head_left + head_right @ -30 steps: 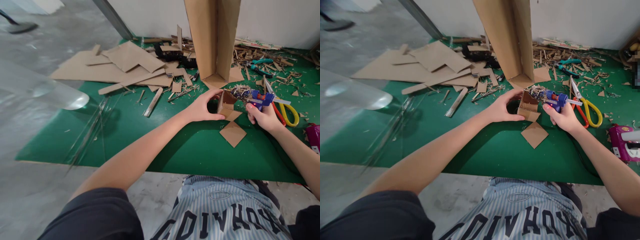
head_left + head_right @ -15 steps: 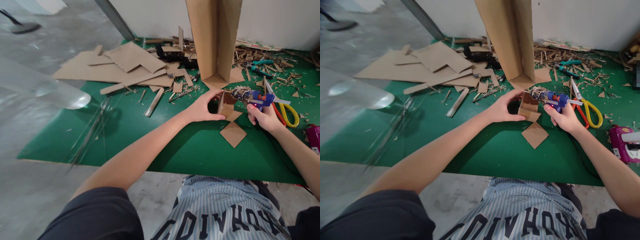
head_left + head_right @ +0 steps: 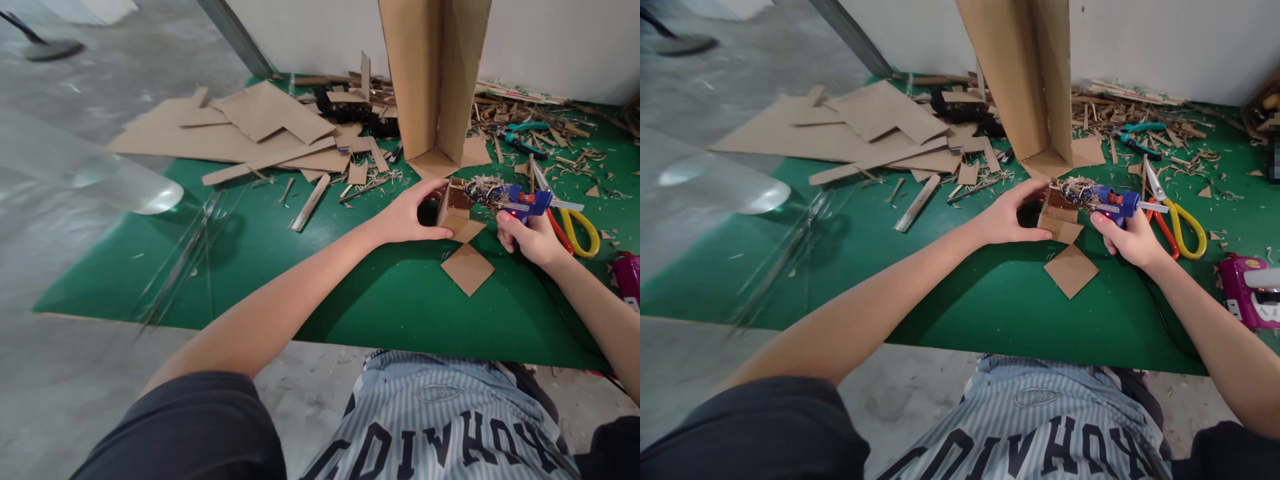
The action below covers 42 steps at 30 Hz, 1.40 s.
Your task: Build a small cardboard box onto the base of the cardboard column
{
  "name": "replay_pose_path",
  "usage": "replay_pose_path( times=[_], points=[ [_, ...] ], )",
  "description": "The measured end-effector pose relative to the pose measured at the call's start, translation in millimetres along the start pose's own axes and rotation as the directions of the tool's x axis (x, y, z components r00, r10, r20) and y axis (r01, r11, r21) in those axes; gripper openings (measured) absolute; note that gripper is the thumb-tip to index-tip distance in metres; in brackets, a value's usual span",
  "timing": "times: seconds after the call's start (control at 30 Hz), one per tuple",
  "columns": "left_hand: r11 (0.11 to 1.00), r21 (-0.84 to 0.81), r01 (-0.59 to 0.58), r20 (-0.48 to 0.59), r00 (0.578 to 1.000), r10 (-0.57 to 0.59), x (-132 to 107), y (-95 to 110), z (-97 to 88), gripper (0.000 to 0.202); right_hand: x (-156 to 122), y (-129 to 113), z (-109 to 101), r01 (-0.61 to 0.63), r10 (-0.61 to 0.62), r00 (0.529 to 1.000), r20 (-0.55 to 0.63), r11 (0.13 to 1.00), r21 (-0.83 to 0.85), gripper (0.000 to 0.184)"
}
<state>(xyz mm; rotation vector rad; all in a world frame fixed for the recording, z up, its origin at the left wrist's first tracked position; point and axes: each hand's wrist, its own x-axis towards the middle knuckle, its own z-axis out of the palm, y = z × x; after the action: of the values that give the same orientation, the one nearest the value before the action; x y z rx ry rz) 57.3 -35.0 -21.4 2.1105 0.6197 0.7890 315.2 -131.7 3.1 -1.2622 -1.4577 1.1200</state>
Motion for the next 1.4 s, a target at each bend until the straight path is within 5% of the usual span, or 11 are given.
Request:
replay_pose_path(
  times=[1.07, 1.4],
  points=[
    [0.999, -0.017, 0.036, 0.009, 0.999, -0.036, 1.3, 4.8, -2.1, 0.100, -6.6, -3.7, -2.1, -0.027, 0.018, 0.996, 0.087, 0.995, 0.101, 0.054],
    [1.000, -0.025, 0.009, -0.003, 1.000, -0.009, 0.0, 0.5, -0.6, 0.101, -0.7, -4.7, 0.6, -0.048, 0.047, 0.999, 0.018, 0.992, 0.116, 0.057]
  ],
)
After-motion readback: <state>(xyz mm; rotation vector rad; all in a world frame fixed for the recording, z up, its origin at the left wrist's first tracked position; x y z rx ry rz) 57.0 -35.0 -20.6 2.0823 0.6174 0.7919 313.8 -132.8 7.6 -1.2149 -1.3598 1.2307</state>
